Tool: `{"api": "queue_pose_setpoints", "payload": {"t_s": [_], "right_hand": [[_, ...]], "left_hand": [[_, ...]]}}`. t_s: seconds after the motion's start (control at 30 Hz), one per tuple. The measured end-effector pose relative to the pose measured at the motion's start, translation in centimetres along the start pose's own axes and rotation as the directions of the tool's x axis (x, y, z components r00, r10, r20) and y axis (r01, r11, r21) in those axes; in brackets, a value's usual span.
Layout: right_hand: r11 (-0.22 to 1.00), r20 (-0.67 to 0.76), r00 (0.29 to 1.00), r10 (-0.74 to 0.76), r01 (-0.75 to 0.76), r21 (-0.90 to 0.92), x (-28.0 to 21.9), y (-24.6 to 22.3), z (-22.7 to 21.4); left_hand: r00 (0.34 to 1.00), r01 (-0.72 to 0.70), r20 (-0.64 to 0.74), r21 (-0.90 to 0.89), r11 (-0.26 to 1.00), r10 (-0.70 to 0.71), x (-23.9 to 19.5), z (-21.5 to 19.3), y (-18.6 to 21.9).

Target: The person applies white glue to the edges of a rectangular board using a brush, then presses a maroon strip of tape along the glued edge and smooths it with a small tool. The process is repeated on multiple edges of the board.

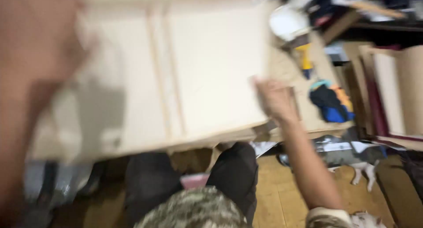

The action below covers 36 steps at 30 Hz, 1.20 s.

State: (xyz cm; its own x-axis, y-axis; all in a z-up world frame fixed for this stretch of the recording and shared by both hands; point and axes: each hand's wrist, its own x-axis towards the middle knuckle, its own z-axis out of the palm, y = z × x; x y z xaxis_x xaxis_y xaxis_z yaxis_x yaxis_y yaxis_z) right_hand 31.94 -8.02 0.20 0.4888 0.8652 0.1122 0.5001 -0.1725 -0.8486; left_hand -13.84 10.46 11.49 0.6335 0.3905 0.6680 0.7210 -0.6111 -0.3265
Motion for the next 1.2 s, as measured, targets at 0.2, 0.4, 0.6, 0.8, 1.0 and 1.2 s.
{"api": "queue_pose_setpoints", "payload": {"t_s": [0.2,0.4,0.6,0.8,1.0,1.2], "right_hand": [[0.805,0.203,0.806,0.556,-0.583,0.11,-0.9,-4.8,3.9],[0.972,0.03,0.998,-0.051,0.056,-0.23,0.2,1.9,-1.7],[0.584,-0.274,0.958,0.083,-0.27,-0.766,0.3,9.5,-7.5],[0.833,-0.192,0.965,0.176,-0.25,-0.494,1.3,10.5,-6.8],[0.883,-0.029,0.998,-0.058,0.038,-0.467,-5.4,3.9,-3.6],[0.666,0.098,0.912,-0.398,0.361,-0.652,-8.0,3.9,-2.1]], "left_hand": [[0.871,0.124,0.391,-0.761,0.637,0.299,-2.1,1.3,19.4],[0.844,0.128,0.474,-0.634,0.763,0.251,-2.2,4.1,25.3],[0.847,0.115,0.469,-0.623,0.774,0.251,-1.2,4.2,25.5],[0.734,0.361,0.676,-0.469,0.806,0.064,1.2,3.8,26.5],[0.649,0.371,0.745,-0.486,0.791,0.153,2.5,5.6,25.5],[0.636,0.34,0.748,-0.494,0.8,0.191,3.8,7.3,25.7]]}}
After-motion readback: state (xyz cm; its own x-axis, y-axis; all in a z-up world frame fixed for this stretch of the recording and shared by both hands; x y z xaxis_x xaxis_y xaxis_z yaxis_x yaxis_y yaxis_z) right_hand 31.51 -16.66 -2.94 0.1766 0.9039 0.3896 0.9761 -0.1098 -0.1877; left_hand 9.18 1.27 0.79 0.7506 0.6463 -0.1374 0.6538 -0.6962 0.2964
